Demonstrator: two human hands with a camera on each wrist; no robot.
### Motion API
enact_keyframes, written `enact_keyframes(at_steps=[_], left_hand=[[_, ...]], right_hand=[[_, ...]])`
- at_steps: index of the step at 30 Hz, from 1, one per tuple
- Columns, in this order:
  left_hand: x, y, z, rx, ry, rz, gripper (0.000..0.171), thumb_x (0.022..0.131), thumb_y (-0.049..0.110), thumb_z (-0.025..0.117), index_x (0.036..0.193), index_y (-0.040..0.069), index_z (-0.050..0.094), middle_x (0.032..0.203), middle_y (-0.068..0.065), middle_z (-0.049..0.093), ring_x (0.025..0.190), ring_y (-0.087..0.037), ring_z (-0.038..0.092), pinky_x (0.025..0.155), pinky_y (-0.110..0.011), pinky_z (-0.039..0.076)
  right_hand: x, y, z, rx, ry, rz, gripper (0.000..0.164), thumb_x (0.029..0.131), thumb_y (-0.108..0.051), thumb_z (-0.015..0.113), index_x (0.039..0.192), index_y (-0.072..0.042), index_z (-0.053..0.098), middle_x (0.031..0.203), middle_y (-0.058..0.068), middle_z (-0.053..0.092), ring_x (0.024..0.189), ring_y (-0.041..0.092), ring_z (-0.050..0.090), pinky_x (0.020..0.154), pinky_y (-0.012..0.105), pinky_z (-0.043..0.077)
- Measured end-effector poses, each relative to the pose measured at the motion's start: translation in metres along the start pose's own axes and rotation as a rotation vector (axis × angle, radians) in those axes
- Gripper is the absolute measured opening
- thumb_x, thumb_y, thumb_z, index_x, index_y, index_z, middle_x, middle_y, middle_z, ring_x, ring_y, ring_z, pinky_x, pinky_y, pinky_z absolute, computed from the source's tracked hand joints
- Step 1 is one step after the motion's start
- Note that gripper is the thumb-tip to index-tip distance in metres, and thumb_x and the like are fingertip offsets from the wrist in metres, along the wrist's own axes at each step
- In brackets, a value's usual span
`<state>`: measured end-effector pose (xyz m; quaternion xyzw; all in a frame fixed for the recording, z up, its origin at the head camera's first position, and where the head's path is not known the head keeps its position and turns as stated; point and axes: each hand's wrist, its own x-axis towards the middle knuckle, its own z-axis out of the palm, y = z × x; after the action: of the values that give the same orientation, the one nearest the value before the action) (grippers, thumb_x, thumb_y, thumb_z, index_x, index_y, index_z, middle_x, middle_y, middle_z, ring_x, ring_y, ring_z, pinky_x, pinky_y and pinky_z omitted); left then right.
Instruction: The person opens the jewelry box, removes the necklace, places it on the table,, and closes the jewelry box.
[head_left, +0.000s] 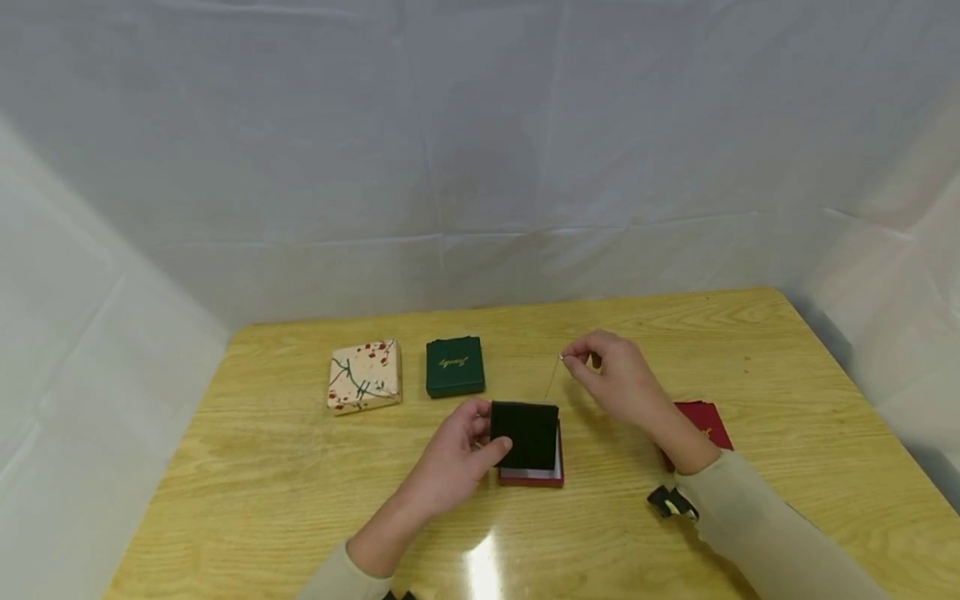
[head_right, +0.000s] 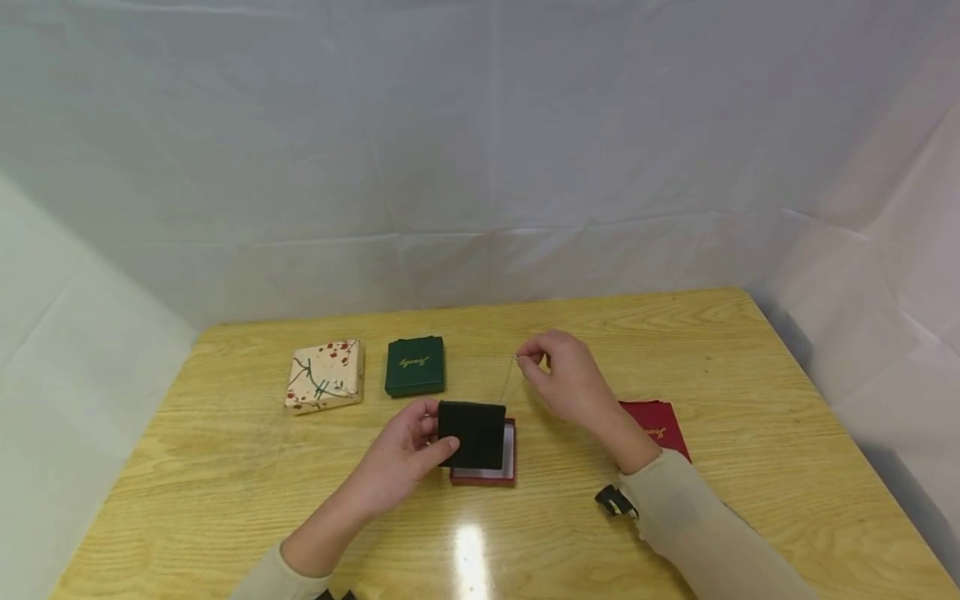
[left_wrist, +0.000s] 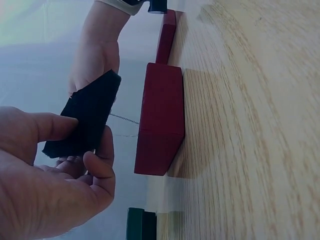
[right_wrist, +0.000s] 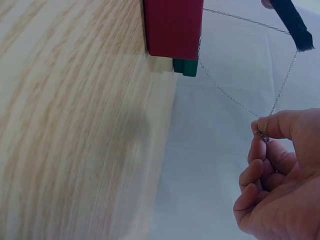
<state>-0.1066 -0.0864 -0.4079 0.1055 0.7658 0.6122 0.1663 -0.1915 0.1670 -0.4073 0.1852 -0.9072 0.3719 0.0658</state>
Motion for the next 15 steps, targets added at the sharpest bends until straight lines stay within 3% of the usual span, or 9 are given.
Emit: enact_keyframes(at_steps=[15], left_hand=[[-0.0005,0.0012,0.0015,-0.013,0.011,0.005,0.033,0.095,0.01,0.058,0.124,0.001,0.046,0.108,-0.01,0.066,0.094,-0.021,0.062,0.073,-0.032,0.052]], right_hand=[[0.0036,0.0033,-0.0006,-0.015,-0.01,0.002,0.011,0.095,-0.022,0.062,0.098,-0.014,0.07,0.09,-0.002,0.061,0.08,0.017,0.051,0.07,0.033,0.044]])
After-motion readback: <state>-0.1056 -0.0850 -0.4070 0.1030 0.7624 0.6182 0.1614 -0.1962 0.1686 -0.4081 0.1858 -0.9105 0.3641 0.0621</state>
